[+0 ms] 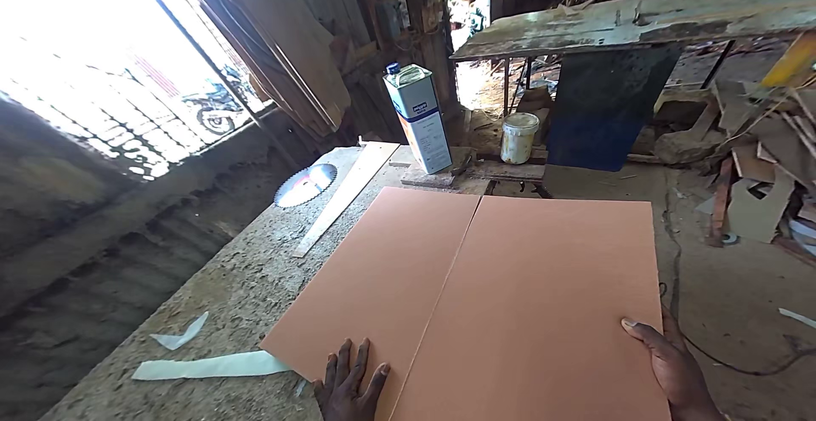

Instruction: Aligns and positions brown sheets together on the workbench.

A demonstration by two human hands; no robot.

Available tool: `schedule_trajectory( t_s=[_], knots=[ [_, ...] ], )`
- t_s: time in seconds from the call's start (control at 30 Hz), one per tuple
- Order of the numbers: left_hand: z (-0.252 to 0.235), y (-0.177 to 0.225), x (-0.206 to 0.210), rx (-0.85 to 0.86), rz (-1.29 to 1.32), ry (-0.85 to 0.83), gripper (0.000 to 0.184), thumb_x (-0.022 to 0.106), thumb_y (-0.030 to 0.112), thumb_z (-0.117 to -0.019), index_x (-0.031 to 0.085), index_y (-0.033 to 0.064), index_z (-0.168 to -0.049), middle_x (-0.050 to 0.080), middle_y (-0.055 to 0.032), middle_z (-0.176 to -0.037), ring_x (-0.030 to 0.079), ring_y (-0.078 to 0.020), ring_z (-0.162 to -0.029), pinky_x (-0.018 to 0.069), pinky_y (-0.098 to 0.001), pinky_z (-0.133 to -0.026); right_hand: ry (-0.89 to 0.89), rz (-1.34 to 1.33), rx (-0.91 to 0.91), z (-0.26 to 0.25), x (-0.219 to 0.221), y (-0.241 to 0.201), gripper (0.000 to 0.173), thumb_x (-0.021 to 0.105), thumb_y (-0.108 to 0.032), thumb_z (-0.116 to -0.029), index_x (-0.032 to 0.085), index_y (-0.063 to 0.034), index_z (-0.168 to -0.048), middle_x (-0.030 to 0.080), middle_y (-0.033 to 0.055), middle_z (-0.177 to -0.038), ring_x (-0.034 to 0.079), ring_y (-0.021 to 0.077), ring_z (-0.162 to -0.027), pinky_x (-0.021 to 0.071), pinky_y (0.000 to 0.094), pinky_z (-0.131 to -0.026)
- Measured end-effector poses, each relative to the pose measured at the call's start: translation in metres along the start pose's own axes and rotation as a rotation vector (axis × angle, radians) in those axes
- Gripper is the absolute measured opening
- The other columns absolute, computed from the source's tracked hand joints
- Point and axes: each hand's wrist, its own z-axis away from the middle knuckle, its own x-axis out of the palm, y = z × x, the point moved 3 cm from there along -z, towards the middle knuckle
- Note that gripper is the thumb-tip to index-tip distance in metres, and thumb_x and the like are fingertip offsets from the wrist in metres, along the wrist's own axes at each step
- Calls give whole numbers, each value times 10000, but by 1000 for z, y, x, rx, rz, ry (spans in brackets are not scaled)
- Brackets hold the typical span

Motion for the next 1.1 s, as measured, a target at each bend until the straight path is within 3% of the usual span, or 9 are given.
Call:
schedule_trajectory(
  t_s=[1.1],
  knots=[
    [0,-1,0,2,6,-9,804,433,795,-906,554,263,-1497,336,-118,-1655,207,-446,-1540,30,-763,-1156,-31,-12,9,-8,1,2,769,617,-138,-881,314,-217,-1583,610,60,-1325,683,119,-1051,607,285,-823]
  ],
)
